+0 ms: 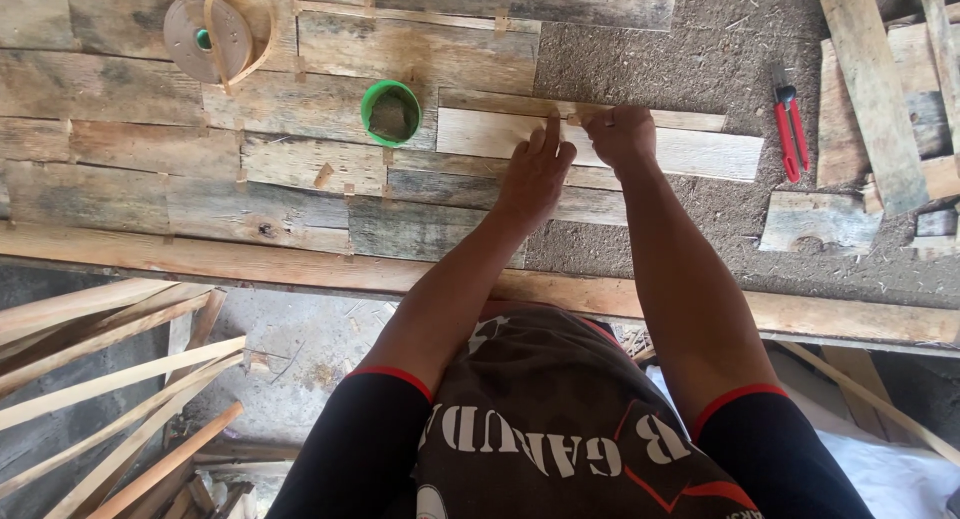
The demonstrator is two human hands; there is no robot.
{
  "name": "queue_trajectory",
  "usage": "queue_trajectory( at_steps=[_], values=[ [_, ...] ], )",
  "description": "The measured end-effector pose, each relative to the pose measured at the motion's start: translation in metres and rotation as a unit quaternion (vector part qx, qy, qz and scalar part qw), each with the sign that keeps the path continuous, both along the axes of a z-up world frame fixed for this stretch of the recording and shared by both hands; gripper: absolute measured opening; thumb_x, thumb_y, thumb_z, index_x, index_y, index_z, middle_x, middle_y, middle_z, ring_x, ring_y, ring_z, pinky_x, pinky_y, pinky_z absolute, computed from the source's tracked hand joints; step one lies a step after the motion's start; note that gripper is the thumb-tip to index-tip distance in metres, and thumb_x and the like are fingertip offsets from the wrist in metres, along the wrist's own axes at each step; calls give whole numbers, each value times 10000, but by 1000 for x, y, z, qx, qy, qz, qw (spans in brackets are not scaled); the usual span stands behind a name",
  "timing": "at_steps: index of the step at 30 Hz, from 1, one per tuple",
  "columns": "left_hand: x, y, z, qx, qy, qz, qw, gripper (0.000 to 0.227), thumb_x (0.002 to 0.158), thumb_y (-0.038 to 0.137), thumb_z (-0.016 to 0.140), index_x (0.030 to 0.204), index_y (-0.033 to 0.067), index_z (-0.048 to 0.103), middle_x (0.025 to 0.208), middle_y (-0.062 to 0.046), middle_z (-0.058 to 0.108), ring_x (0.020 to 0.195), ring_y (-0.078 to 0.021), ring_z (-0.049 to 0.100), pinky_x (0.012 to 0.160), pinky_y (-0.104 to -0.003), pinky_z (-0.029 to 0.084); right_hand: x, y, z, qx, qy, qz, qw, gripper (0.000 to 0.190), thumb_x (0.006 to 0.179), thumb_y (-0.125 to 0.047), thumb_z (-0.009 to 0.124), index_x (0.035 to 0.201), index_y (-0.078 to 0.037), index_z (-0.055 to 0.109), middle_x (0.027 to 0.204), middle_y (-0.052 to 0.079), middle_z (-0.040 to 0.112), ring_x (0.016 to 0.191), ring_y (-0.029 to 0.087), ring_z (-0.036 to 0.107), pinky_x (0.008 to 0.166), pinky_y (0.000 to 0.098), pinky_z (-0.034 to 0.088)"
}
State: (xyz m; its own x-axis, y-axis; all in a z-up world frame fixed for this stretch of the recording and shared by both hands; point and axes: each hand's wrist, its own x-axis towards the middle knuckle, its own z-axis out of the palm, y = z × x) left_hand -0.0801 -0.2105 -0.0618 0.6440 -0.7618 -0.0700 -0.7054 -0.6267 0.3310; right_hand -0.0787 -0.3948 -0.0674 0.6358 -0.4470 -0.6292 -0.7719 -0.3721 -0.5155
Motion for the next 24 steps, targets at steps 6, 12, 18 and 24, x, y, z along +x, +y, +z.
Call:
queue_trajectory(
  at_steps=[6,12,18,24],
  values=[
    [-4,-4,-2,14,-22,28,999,919,744,99,740,1529,-72,294,1551,-322,293,1234,-371,470,905,-428,495,-1,-5,-14,22,15,-23,999,266,927,-347,794,829,-102,762,669,40,714,542,55,633,452,268,494],
    [-7,-11,-5,52,-33,43,997,935,777,132,718,1559,-81,250,1541,-267,317,1172,-323,437,886,-406,449,2,-5,-14,-8,42,21,999,340,943,-390,781,790,-91,731,654,41,701,536,65,629,438,272,485],
    [-6,-18,-2,79,-22,60,995,866,853,117,679,1588,-83,266,1485,-203,378,1183,-303,438,918,-397,444,-1,-4,-10,-20,21,29,999,344,952,-362,774,743,-95,715,626,45,680,508,86,598,425,312,457],
    [-9,-21,-9,70,-47,72,994,801,860,88,642,1564,-79,298,1497,-199,382,1146,-274,446,907,-378,449,-5,-5,-22,-81,-2,51,995,434,934,-401,815,695,-54,710,624,79,676,506,127,584,457,344,470]
  ],
)
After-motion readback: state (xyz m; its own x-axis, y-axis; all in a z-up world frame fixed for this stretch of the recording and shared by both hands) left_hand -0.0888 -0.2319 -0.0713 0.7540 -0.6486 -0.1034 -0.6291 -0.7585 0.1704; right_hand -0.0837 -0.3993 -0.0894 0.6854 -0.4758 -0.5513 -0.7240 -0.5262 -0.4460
